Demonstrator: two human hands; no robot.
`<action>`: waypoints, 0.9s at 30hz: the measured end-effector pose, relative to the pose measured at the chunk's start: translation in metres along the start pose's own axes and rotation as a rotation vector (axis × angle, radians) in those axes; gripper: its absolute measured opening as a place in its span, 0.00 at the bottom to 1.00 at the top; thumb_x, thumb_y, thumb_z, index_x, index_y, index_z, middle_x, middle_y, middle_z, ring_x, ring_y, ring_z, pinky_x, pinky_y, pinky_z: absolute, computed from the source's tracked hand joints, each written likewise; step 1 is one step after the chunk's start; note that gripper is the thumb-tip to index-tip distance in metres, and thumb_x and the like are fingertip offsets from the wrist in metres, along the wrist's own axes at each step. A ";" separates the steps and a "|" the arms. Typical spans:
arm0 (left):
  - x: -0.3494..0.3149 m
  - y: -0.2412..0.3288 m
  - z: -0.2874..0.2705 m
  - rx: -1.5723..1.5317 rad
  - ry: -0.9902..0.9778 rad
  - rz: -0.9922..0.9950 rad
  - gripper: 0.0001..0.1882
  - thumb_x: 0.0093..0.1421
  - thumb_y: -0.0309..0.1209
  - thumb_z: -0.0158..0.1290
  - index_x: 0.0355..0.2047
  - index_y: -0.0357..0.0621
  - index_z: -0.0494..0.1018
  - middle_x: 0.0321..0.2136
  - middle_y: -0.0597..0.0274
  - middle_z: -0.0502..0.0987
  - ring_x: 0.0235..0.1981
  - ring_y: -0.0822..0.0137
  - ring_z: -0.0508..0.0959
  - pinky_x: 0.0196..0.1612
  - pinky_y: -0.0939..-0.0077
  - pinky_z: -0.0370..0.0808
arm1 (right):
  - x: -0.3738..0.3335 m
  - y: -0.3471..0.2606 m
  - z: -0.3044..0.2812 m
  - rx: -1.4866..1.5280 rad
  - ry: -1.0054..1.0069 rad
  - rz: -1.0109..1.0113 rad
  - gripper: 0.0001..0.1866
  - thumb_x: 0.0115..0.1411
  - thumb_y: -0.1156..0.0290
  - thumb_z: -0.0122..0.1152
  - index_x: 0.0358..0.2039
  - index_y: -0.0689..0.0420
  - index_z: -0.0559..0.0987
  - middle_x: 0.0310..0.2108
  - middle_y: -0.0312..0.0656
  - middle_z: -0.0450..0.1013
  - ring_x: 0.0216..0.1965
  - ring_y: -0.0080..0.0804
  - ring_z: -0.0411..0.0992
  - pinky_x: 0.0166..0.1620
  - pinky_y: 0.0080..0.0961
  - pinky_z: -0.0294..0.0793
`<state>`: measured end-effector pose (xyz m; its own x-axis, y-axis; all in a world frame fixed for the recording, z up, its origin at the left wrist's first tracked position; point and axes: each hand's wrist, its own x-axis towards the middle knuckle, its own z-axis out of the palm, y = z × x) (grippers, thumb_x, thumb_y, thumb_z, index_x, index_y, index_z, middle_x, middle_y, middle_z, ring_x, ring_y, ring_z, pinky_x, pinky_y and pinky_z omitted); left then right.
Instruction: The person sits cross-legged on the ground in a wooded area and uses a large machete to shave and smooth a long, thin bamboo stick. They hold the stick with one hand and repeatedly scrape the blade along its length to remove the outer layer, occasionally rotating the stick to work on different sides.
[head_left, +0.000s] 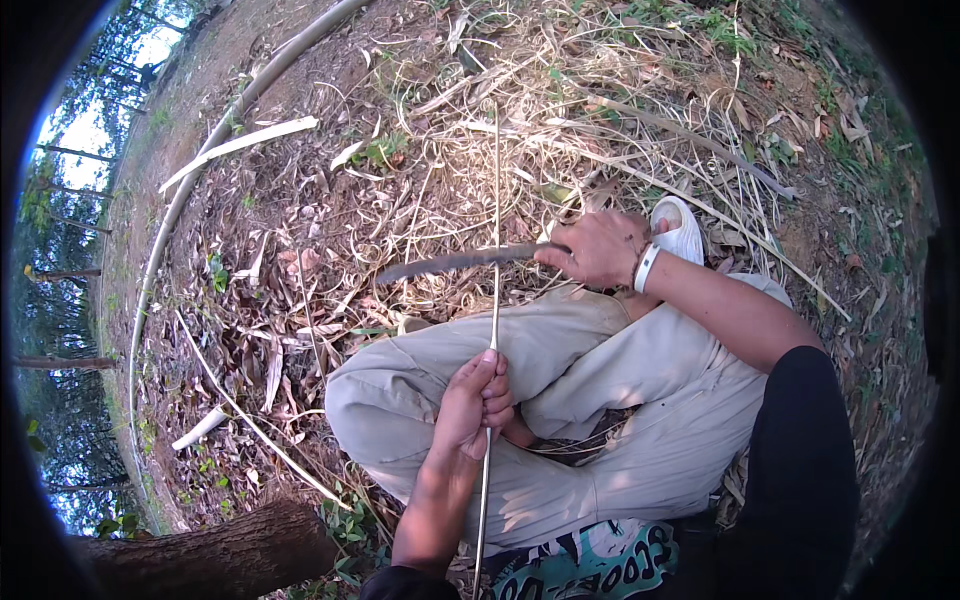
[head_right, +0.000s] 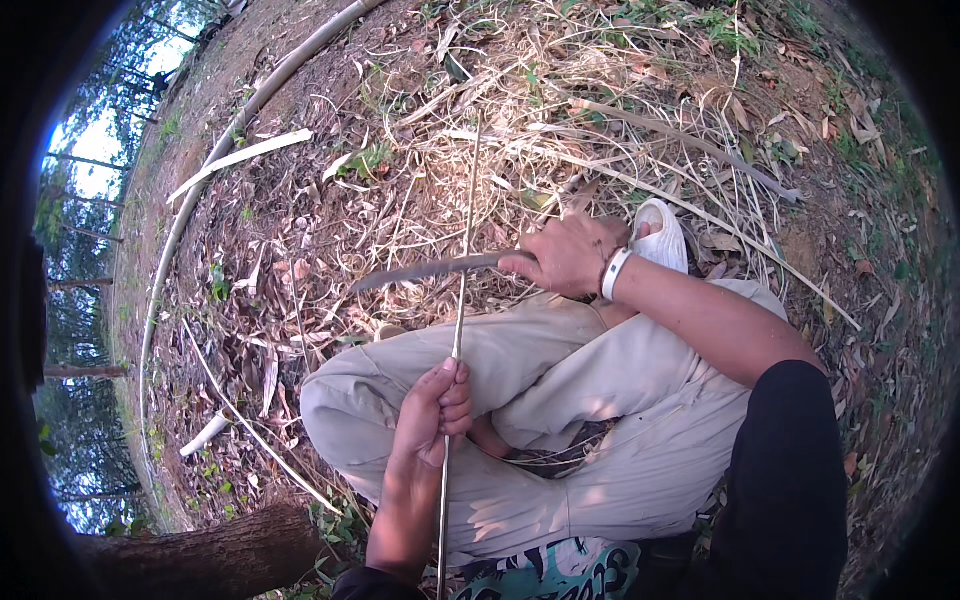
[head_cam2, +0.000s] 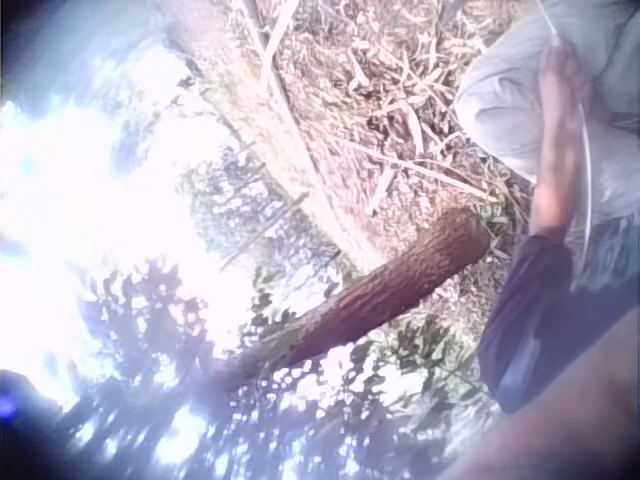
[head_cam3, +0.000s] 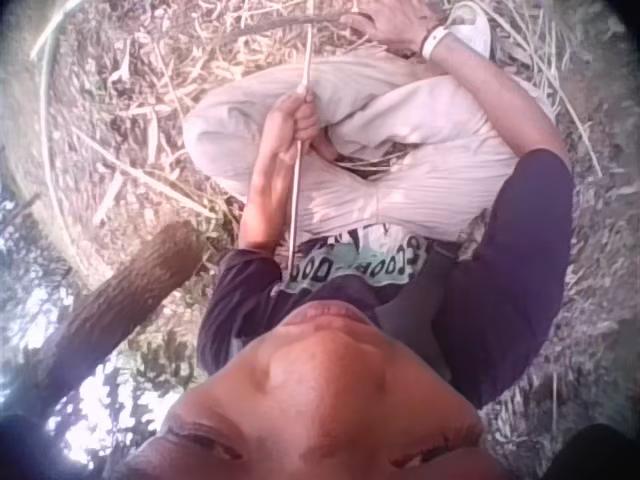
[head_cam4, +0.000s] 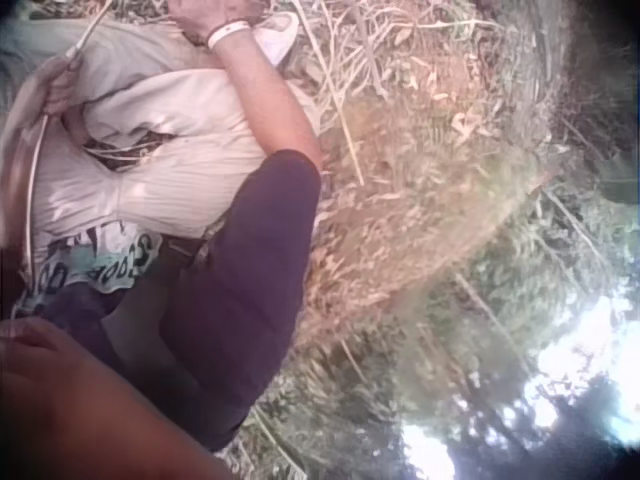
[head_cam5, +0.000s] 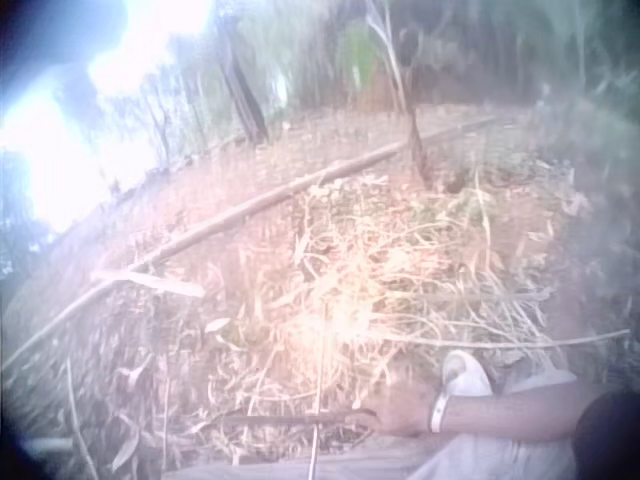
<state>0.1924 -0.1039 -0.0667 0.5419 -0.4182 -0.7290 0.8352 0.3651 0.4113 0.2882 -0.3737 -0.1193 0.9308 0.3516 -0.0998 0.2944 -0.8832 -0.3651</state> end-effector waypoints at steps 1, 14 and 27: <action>-0.001 -0.002 -0.001 0.010 0.010 0.008 0.12 0.73 0.38 0.41 0.33 0.46 0.64 0.16 0.77 0.55 0.13 0.84 0.51 0.13 0.88 0.48 | 0.019 0.025 0.007 0.097 0.058 0.102 0.36 0.65 0.35 0.38 0.25 0.54 0.80 0.16 0.50 0.74 0.21 0.50 0.76 0.29 0.46 0.77; -0.033 0.002 -0.002 0.114 0.048 -0.024 0.14 0.73 0.41 0.41 0.32 0.46 0.62 0.17 0.78 0.53 0.13 0.85 0.49 0.13 0.88 0.47 | 0.018 0.006 -0.002 0.014 -0.017 0.055 0.36 0.66 0.36 0.36 0.30 0.53 0.82 0.20 0.51 0.76 0.28 0.56 0.77 0.41 0.49 0.75; -0.121 -0.014 -0.016 0.079 0.102 -0.138 0.14 0.73 0.40 0.41 0.32 0.45 0.62 0.17 0.76 0.53 0.13 0.83 0.49 0.14 0.85 0.46 | 0.033 0.052 -0.003 0.076 -0.018 0.239 0.38 0.68 0.38 0.35 0.26 0.59 0.81 0.24 0.55 0.77 0.30 0.54 0.78 0.37 0.49 0.77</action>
<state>0.1141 -0.0449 0.0068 0.4123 -0.3716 -0.8318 0.9080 0.2423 0.3419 0.3350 -0.4089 -0.1390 0.9677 0.1415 -0.2085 0.0484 -0.9164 -0.3974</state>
